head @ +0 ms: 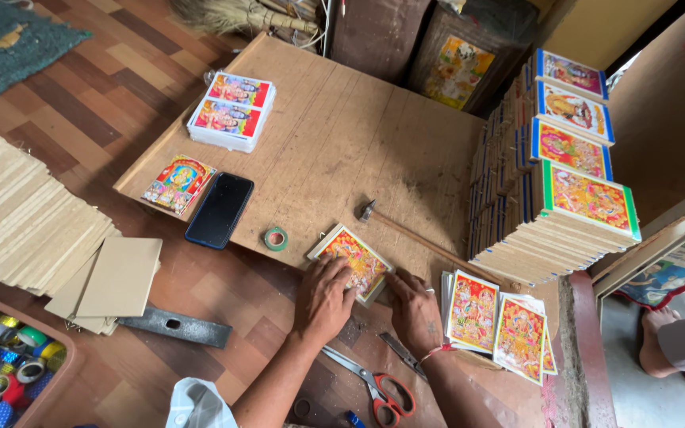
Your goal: The person places a colorful printed card on the workbench, tears pieces of green tape by hand, and presses the tape along the card's edges. They set the finished card on a stack of completed cards and pick up the next card to repeat the process.
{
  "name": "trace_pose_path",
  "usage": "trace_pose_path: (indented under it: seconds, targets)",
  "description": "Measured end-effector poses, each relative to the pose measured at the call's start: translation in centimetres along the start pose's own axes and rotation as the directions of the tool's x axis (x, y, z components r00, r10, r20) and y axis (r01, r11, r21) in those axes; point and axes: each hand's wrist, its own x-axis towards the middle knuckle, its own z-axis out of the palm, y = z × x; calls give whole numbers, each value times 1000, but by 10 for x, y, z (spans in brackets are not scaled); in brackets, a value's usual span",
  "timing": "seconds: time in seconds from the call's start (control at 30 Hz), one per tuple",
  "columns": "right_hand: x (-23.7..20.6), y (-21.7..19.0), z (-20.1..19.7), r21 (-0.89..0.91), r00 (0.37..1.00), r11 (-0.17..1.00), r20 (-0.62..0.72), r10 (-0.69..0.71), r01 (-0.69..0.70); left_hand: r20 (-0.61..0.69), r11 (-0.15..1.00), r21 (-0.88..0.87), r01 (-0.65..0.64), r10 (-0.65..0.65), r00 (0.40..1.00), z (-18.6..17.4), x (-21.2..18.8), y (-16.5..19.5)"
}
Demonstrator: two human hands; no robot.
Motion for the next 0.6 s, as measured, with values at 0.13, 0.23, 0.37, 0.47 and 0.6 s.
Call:
trace_pose_path:
  seconds: [0.13, 0.23, 0.37, 0.47, 0.6]
  targets:
    - [1, 10, 7, 3, 999, 999, 16, 40, -41, -3, 1000, 2, -7, 7, 1000, 1, 0, 1]
    - [-1, 15, 10, -8, 1000, 1000, 13, 28, -28, 5, 1000, -2, 1, -1, 1000, 1, 1, 2]
    - [11, 20, 18, -7, 999, 999, 15, 37, -37, 0, 1000, -4, 4, -4, 1000, 4, 12, -4]
    - [16, 23, 21, -20, 999, 999, 15, 41, -41, 5, 1000, -12, 10, -10, 1000, 5, 16, -7]
    - [26, 27, 27, -9, 999, 999, 8, 36, -36, 12, 1000, -13, 7, -7, 1000, 9, 25, -14]
